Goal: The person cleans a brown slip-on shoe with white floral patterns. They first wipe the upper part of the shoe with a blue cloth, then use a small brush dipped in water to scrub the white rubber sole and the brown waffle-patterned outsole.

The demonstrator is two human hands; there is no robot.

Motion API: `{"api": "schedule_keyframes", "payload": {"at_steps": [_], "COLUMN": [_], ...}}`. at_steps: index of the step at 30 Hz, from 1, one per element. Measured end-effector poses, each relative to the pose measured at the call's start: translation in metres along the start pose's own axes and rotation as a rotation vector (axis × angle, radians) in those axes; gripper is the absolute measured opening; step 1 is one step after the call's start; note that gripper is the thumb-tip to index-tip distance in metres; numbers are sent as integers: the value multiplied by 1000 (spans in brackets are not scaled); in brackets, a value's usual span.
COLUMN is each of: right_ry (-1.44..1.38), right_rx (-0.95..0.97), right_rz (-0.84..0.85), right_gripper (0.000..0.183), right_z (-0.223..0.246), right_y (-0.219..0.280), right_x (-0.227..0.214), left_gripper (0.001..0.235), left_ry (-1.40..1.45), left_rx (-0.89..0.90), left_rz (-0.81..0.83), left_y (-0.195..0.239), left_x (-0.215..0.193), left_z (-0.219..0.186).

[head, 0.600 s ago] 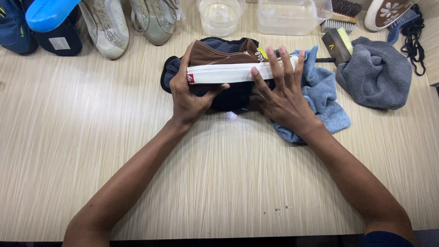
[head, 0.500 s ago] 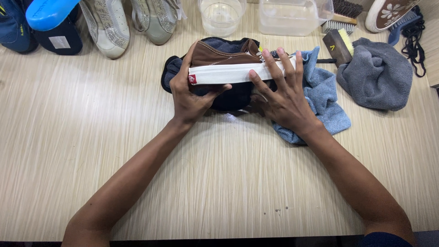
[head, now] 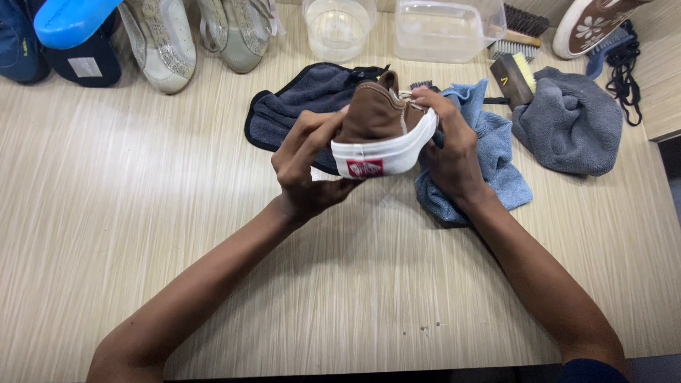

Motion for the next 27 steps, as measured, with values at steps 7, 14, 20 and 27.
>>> {"api": "schedule_keyframes", "payload": {"at_steps": [7, 14, 20, 27], "right_ry": [-272, -325, -547, -383], "right_rx": [242, 236, 267, 236], "right_rz": [69, -34, 11, -64], "right_gripper": [40, 40, 57, 43], "right_z": [-20, -31, -7, -12], "right_y": [25, 6, -13, -6], "right_x": [22, 57, 44, 47], "left_gripper": [62, 31, 29, 55], "left_ry": [59, -177, -108, -271], "left_rx": [-164, -192, -408, -383], "left_rz": [380, 756, 1044, 964], "left_y": [-56, -115, -100, -101], "left_x": [20, 21, 2, -3], "left_z": [-17, -18, 60, 66]}}
Point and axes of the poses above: each hand's wrist, its own y-axis away from the middle knuckle, its own x-axis out of the palm, z = x × y, the point moved 3 cm from there along -y, towards the middle knuckle, and after that the axes turned 15 degrees about y, right-handed, at the moved point
